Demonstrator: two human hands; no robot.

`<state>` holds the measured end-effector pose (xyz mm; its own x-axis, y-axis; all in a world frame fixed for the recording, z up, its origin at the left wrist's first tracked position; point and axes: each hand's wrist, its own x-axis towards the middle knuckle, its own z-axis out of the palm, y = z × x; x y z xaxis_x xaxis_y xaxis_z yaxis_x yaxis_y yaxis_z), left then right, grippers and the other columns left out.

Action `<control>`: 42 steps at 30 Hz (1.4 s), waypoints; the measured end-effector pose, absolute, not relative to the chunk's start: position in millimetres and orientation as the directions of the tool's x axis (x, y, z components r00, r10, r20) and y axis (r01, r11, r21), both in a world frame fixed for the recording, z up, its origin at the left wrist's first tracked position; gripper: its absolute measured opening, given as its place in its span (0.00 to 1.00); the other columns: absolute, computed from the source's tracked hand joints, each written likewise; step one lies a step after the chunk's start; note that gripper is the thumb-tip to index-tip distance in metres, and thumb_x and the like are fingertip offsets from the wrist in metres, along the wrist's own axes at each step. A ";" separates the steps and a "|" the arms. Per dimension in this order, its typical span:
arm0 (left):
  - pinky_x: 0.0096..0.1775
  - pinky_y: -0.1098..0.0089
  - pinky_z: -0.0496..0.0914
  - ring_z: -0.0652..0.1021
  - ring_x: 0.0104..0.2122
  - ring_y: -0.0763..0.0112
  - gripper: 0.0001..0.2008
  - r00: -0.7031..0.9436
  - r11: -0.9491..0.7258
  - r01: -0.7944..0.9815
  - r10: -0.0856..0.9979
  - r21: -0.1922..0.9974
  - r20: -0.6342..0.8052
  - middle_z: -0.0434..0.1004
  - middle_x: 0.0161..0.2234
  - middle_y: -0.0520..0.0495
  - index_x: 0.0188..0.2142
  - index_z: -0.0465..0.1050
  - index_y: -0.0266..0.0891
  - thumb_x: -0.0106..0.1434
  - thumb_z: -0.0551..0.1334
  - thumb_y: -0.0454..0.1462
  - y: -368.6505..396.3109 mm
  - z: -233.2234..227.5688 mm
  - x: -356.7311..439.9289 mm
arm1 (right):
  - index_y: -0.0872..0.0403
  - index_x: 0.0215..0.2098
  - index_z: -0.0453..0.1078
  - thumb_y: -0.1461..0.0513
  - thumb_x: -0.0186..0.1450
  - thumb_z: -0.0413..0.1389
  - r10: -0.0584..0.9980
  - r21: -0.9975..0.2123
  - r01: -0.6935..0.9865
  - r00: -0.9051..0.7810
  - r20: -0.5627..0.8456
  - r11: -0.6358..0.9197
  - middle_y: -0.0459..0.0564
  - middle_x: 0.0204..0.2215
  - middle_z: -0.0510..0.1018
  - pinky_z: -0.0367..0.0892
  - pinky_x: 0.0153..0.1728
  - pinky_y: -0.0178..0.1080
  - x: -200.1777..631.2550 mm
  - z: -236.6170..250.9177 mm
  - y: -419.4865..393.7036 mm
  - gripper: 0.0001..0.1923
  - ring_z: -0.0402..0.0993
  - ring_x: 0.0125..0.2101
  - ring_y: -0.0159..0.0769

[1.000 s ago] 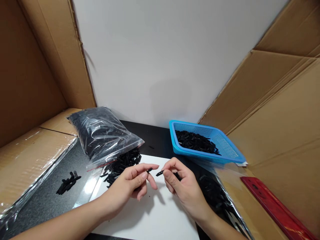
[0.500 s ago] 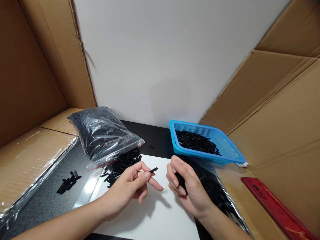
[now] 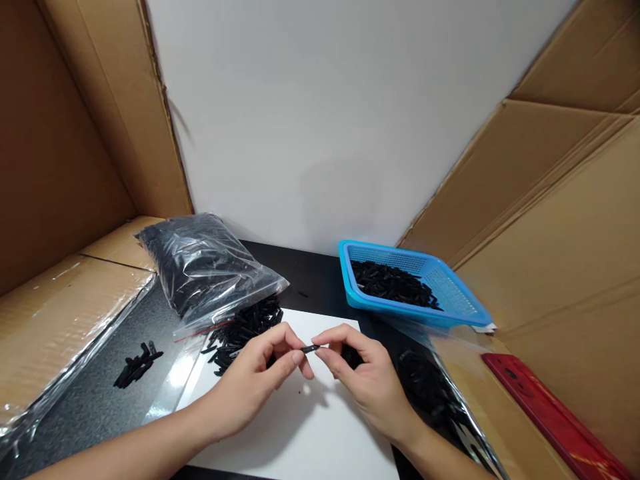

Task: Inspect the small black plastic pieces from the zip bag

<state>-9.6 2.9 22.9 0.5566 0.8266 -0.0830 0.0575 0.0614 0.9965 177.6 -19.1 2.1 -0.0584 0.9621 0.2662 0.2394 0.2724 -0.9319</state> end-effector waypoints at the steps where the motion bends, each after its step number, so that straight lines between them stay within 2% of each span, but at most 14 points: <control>1: 0.33 0.70 0.58 0.67 0.28 0.72 0.11 0.550 0.043 0.068 0.832 0.997 -0.074 0.77 0.31 0.49 0.33 0.68 0.40 0.67 0.59 0.44 2.9 23.7 -9.7 | 0.51 0.34 0.77 0.60 0.64 0.59 0.958 -0.927 0.244 -0.055 0.280 0.285 0.44 0.22 0.73 0.62 0.27 0.36 177.5 3.0 -19.4 0.05 0.66 0.23 0.33; 7: 0.40 0.67 0.61 0.71 0.36 0.66 0.09 0.545 0.014 0.094 0.836 0.995 -0.063 0.75 0.32 0.49 0.34 0.70 0.40 0.66 0.58 0.43 2.9 25.7 -10.7 | 0.51 0.32 0.76 0.60 0.63 0.59 0.954 -0.921 0.250 -0.044 0.296 0.298 0.45 0.23 0.74 0.63 0.28 0.37 177.1 6.1 -20.3 0.05 0.67 0.24 0.35; 10: 0.41 0.67 0.60 0.69 0.37 0.65 0.05 0.527 0.027 0.083 0.848 0.996 -0.067 0.73 0.34 0.50 0.38 0.70 0.41 0.64 0.57 0.37 4.6 22.0 -12.0 | 0.52 0.33 0.76 0.58 0.64 0.59 0.965 -0.941 0.218 -0.027 0.261 0.260 0.43 0.20 0.70 0.61 0.26 0.36 177.5 4.0 -19.6 0.07 0.64 0.22 0.33; 14: 0.40 0.68 0.59 0.67 0.37 0.67 0.09 0.493 0.086 0.052 0.865 0.995 -0.100 0.69 0.34 0.52 0.39 0.71 0.42 0.61 0.56 0.31 6.5 15.2 -12.6 | 0.52 0.34 0.75 0.54 0.65 0.59 0.983 -0.971 0.154 -0.027 0.182 0.184 0.42 0.20 0.68 0.58 0.24 0.35 178.3 1.4 -18.6 0.10 0.61 0.21 0.31; 19: 0.40 0.68 0.62 0.71 0.36 0.69 0.08 0.525 0.223 -0.096 0.839 0.970 -0.141 0.72 0.36 0.51 0.43 0.69 0.41 0.63 0.61 0.36 6.3 11.5 -8.8 | 0.52 0.31 0.73 0.54 0.64 0.59 0.988 -0.980 0.124 -0.013 0.157 0.157 0.41 0.20 0.67 0.57 0.24 0.35 178.5 3.6 -19.3 0.11 0.60 0.21 0.30; 22: 0.33 0.70 0.64 0.74 0.32 0.71 0.11 0.516 0.285 -0.154 0.840 0.946 -0.168 0.75 0.35 0.50 0.40 0.67 0.40 0.59 0.66 0.37 8.0 11.6 -6.3 | 0.53 0.31 0.72 0.54 0.64 0.59 0.987 -0.980 0.118 -0.010 0.160 0.160 0.41 0.20 0.66 0.57 0.24 0.35 178.7 4.9 -19.6 0.11 0.59 0.21 0.29; 26: 0.23 0.74 0.51 0.64 0.20 0.80 0.11 0.507 0.355 -0.115 0.824 0.928 -0.253 0.76 0.29 0.49 0.35 0.68 0.37 0.61 0.66 0.42 10.6 14.1 -6.2 | 0.54 0.30 0.72 0.55 0.63 0.61 0.990 -0.986 0.089 -0.003 0.142 0.142 0.41 0.20 0.66 0.55 0.23 0.33 177.9 5.6 -19.5 0.10 0.58 0.20 0.27; 28: 0.24 0.74 0.50 0.62 0.21 0.81 0.11 0.494 0.372 -0.117 0.826 0.921 -0.271 0.77 0.32 0.48 0.37 0.69 0.37 0.63 0.62 0.43 10.3 16.3 -7.0 | 0.54 0.29 0.70 0.56 0.62 0.61 0.996 -0.995 -0.038 -0.003 0.092 0.091 0.39 0.18 0.64 0.51 0.20 0.31 177.5 6.4 -18.8 0.10 0.53 0.18 0.25; 30: 0.28 0.74 0.54 0.63 0.24 0.79 0.09 0.503 0.404 -0.144 0.816 0.903 -0.285 0.77 0.37 0.48 0.42 0.71 0.38 0.64 0.61 0.40 8.9 18.1 -7.7 | 0.54 0.28 0.67 0.57 0.62 0.60 0.998 -0.959 -0.282 -0.060 -0.013 -0.029 0.36 0.15 0.60 0.44 0.16 0.29 178.1 7.7 -17.0 0.10 0.46 0.14 0.22; 33: 0.35 0.71 0.59 0.65 0.29 0.77 0.17 0.553 0.428 -0.148 0.783 0.891 -0.285 0.74 0.43 0.48 0.49 0.70 0.43 0.60 0.62 0.32 5.8 17.8 -8.7 | 0.53 0.24 0.62 0.58 0.60 0.58 0.964 -0.774 -0.584 -0.229 -0.132 -0.245 0.35 0.13 0.58 0.40 0.14 0.29 180.5 8.9 -12.5 0.12 0.40 0.12 0.20; 35: 0.37 0.69 0.59 0.66 0.30 0.76 0.21 0.581 0.395 -0.128 0.773 0.910 -0.254 0.73 0.46 0.47 0.53 0.68 0.46 0.60 0.61 0.31 4.2 16.1 -9.5 | 0.54 0.20 0.57 0.57 0.60 0.58 0.943 -0.709 -0.630 -0.290 -0.164 -0.318 0.36 0.13 0.58 0.40 0.12 0.28 182.0 7.7 -9.7 0.18 0.39 0.11 0.19; 37: 0.39 0.67 0.59 0.66 0.30 0.75 0.24 0.604 0.350 -0.108 0.767 0.931 -0.218 0.70 0.49 0.45 0.58 0.63 0.49 0.63 0.59 0.34 3.3 14.3 -10.5 | 0.53 0.19 0.56 0.54 0.62 0.58 0.937 -0.749 -0.576 -0.301 -0.179 -0.328 0.35 0.13 0.57 0.38 0.12 0.28 182.1 5.2 -8.6 0.21 0.37 0.11 0.19; 39: 0.40 0.65 0.59 0.67 0.31 0.74 0.28 0.626 0.303 -0.077 0.756 0.950 -0.191 0.68 0.51 0.45 0.63 0.55 0.52 0.65 0.58 0.36 2.7 13.1 -11.5 | 0.53 0.23 0.62 0.52 0.64 0.58 0.955 -0.876 -0.418 -0.262 -0.137 -0.240 0.34 0.13 0.58 0.40 0.12 0.27 180.7 2.9 -9.8 0.18 0.40 0.10 0.20; 42: 0.41 0.65 0.58 0.67 0.32 0.74 0.33 0.655 0.251 -0.033 0.737 0.967 -0.169 0.67 0.50 0.46 0.67 0.43 0.55 0.66 0.56 0.37 1.8 12.1 -12.6 | 0.52 0.34 0.72 0.57 0.65 0.59 0.972 -0.998 -0.028 -0.225 0.068 0.063 0.41 0.20 0.72 0.61 0.21 0.29 176.8 2.8 -14.2 0.06 0.65 0.18 0.27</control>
<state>-12.6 1.8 12.1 0.6545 0.7368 -0.1693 -0.0329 0.2515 0.9673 176.8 -14.2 2.8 -0.2249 0.9720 0.0678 -0.0283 0.0630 -0.9976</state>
